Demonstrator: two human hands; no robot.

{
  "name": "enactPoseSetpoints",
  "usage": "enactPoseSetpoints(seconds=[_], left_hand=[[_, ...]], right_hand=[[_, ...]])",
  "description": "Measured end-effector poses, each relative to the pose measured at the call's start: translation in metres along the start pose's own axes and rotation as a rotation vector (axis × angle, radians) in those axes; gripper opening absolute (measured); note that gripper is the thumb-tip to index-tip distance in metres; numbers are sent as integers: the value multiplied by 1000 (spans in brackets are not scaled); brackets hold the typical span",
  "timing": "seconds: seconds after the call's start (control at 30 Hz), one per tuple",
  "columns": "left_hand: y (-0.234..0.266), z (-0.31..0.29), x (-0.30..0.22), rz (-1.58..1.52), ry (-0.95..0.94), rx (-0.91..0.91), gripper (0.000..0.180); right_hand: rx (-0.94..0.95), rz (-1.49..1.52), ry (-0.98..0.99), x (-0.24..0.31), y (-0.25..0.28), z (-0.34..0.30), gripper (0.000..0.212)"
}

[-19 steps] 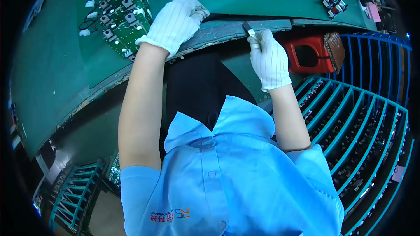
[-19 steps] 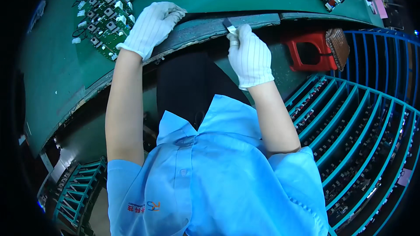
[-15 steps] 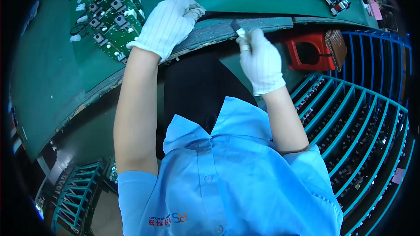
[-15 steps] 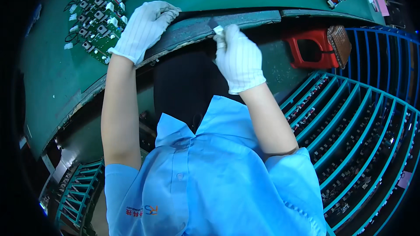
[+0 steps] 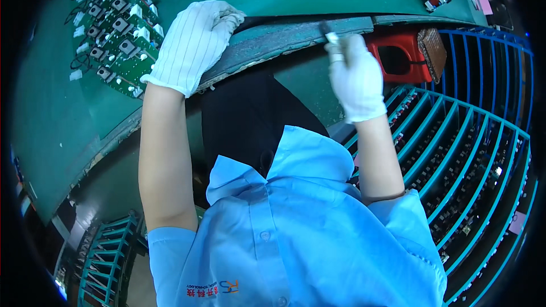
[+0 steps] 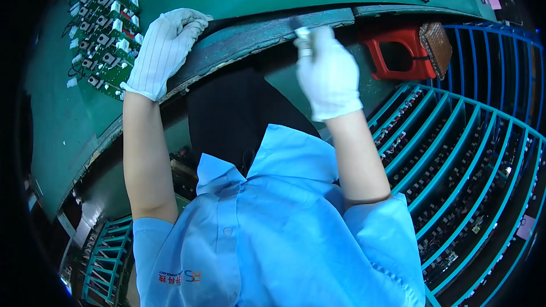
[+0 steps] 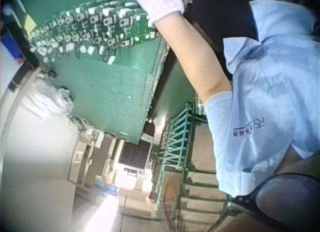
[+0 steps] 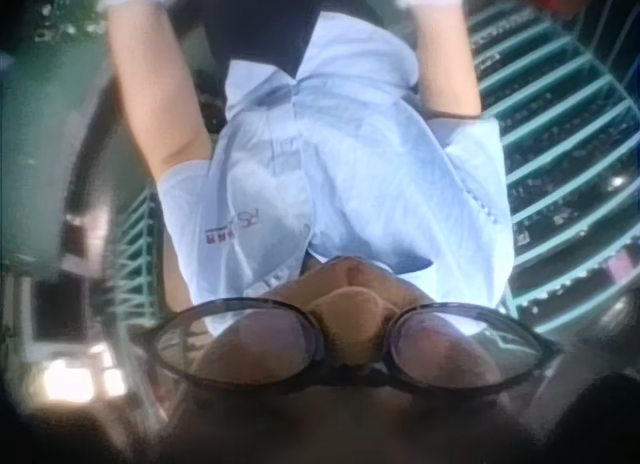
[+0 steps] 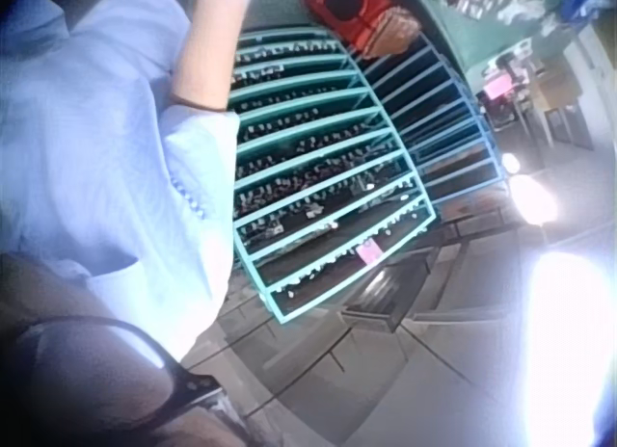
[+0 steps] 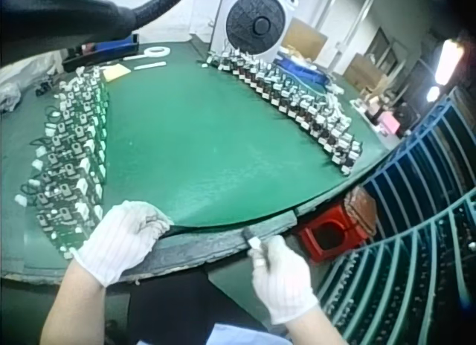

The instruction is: The person assembles and checks circuit board components on a production line using a hand tool.

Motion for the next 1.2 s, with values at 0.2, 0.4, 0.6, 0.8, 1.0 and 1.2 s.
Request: enactPoseSetpoints(seconds=[0.2,0.4,0.6,0.8,1.0,1.2], left_hand=[[1,1,-5,-28,9,-10,21],[-1,0,2,0,-8,-19,22],[0,2,-1,14,-23,-44,21],[-1,0,-1,-26,2,3,21],[-1,2,-2,-63,-2,-2,22],[-1,0,-5,-24,-47,-5,22]], right_hand=[[-37,-36,157,23,-16,-5,20],[-35,-88,25,-11,4,2,18],[-24,-50,-9,-25,5,7,20],[-67,-18,140,-13,0,3,17],[-23,-76,101,-13,4,6,18],[-80,35,46,-30,18,13,18]])
Point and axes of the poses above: each hand's wrist, its own z-axis towards the middle knuckle, its own y-axis out of the back of the hand, x = y × z, the point moved 6 cm from there along z, towards the middle knuckle, and after that the axes turned 2 degrees about z, right-handed, at the moved point
